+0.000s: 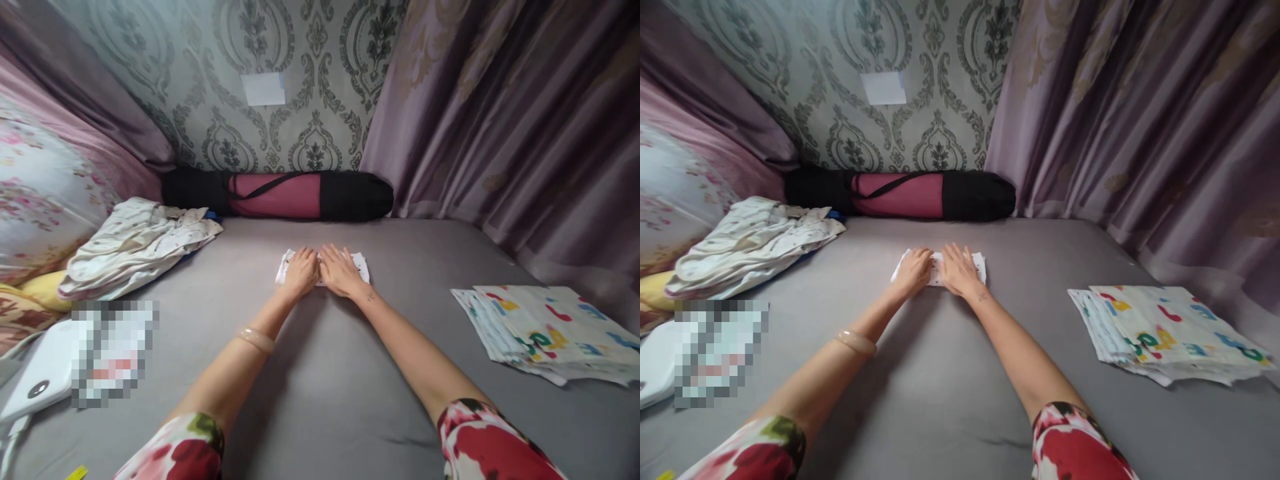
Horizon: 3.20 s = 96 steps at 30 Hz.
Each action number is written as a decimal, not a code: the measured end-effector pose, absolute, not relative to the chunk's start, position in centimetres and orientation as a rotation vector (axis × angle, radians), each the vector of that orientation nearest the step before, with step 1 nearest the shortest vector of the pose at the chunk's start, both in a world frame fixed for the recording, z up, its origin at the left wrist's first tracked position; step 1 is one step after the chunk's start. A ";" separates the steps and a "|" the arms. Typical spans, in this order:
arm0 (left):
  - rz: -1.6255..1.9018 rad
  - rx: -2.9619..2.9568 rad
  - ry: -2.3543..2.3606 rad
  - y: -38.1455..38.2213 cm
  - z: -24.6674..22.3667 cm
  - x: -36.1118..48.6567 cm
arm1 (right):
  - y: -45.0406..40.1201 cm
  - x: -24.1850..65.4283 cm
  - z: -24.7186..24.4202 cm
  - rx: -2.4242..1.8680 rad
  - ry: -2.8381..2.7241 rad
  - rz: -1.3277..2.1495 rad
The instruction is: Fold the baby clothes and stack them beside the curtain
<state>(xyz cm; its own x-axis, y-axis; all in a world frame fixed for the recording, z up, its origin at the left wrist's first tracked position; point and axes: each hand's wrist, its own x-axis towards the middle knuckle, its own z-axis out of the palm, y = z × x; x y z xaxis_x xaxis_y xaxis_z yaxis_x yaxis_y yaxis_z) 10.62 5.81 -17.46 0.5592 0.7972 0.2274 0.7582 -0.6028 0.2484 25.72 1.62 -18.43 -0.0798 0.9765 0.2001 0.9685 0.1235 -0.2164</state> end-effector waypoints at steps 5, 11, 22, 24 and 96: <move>0.315 2.726 1.418 6.4 -20.4 11.0 | 1.4 24.4 -19.0 -1.913 -2.207 0.170; 0.219 2.612 1.466 6.7 -21.1 10.3 | 1.3 25.0 -20.0 -1.928 -2.192 0.207; 0.173 2.533 1.531 7.2 -21.3 10.8 | 1.6 24.6 -20.2 -1.969 -2.168 0.184; 0.161 2.556 1.502 7.6 -21.7 10.5 | 1.7 24.6 -19.7 -1.981 -2.176 0.224; 0.855 2.241 1.592 8.9 -23.6 5.4 | 3.3 24.2 -20.3 -2.080 -2.055 0.130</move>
<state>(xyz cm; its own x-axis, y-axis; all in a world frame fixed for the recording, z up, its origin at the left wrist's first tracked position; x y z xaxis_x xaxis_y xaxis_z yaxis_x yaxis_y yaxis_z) 5.44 8.93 -23.61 0.2254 0.9232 0.3112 0.7693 -0.3647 0.5247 24.23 3.27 -20.34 0.0215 0.9959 0.0875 0.9769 -0.0024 -0.2136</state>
